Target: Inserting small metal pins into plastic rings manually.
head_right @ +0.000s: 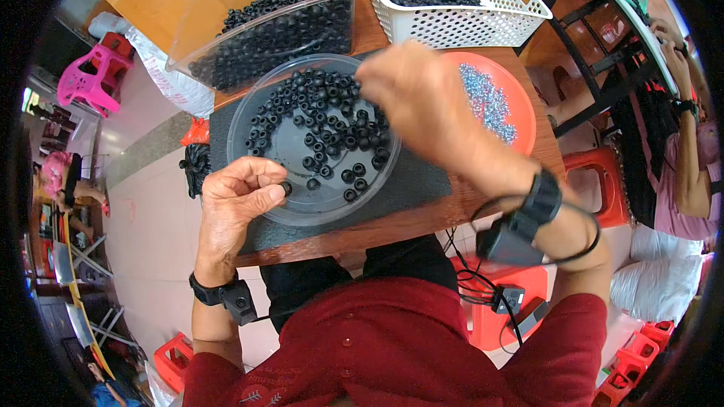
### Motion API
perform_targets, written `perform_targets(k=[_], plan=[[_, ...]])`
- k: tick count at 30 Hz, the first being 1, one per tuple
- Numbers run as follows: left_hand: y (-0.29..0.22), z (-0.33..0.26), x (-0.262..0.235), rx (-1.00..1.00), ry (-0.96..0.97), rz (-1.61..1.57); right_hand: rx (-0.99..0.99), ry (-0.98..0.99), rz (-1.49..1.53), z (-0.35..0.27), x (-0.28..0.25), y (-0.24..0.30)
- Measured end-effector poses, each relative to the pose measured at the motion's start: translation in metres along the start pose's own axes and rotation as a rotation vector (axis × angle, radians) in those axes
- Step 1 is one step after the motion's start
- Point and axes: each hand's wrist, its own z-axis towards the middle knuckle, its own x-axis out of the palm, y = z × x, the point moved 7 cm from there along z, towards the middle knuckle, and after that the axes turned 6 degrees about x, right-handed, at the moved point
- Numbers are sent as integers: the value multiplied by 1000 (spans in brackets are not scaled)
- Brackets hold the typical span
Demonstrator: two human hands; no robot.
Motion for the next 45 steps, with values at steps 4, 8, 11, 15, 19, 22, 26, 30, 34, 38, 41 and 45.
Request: perform_targets(k=[4,8,11,15,19,22,26,30,34,38,41,45], plan=[[7,-6,3,-40,-26,-359,50,144,222,-29,28,48],[6,-9,5,12,-39,-446,143,146,435,-36,44,70],[2,-11,8,39,-78,-540,171,142,499,-36,50,76],[7,-13,8,35,-131,-529,210,111,499,-36,56,76],[8,-14,3,64,-151,-422,164,91,398,-29,55,75],[2,-14,-5,93,-232,-436,46,47,210,-21,55,58],[9,-18,-11,56,-264,-428,55,234,189,-33,76,37],[12,-17,-9,84,-235,-444,-58,281,29,-41,88,44],[12,-17,-13,79,-252,-453,-189,399,-76,-37,98,62],[12,-17,-12,76,-249,-458,-240,478,-132,-39,105,71],[13,-17,-13,64,-249,-460,-269,486,-160,-40,109,76],[13,-18,-13,58,-245,-467,-261,479,-163,-41,109,75]])
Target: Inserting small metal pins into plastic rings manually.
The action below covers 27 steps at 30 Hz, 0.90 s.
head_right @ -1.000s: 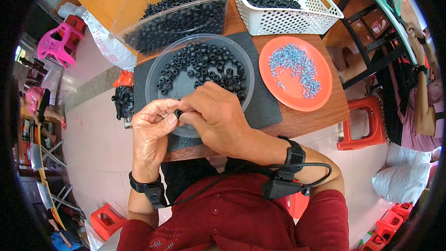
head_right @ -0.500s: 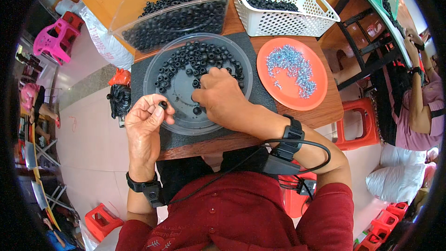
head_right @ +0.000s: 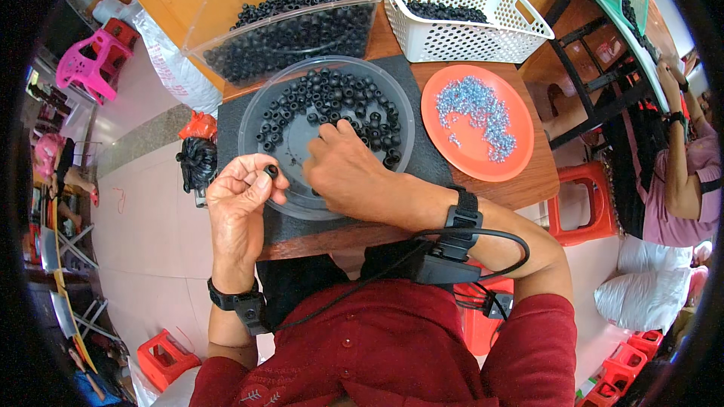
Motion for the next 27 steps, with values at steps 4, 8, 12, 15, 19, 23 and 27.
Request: perform_targets(k=[4,8,12,15,19,23,27], plan=[[2,-1,-1,-1,-3,-15,67,-103,88,-4,-8,-6],[2,-2,4,-2,-18,-23,227,-232,474,-4,-32,-17],[1,-2,9,13,-5,-13,319,-221,612,-2,-53,-11],[1,-2,15,20,34,-15,337,-202,712,-1,-56,-8],[1,-6,19,43,30,-3,360,-142,759,-1,-51,-10],[1,-8,19,71,53,22,489,-9,994,-5,-36,-18],[3,-8,19,64,77,1,569,36,1135,-5,-30,-22]])
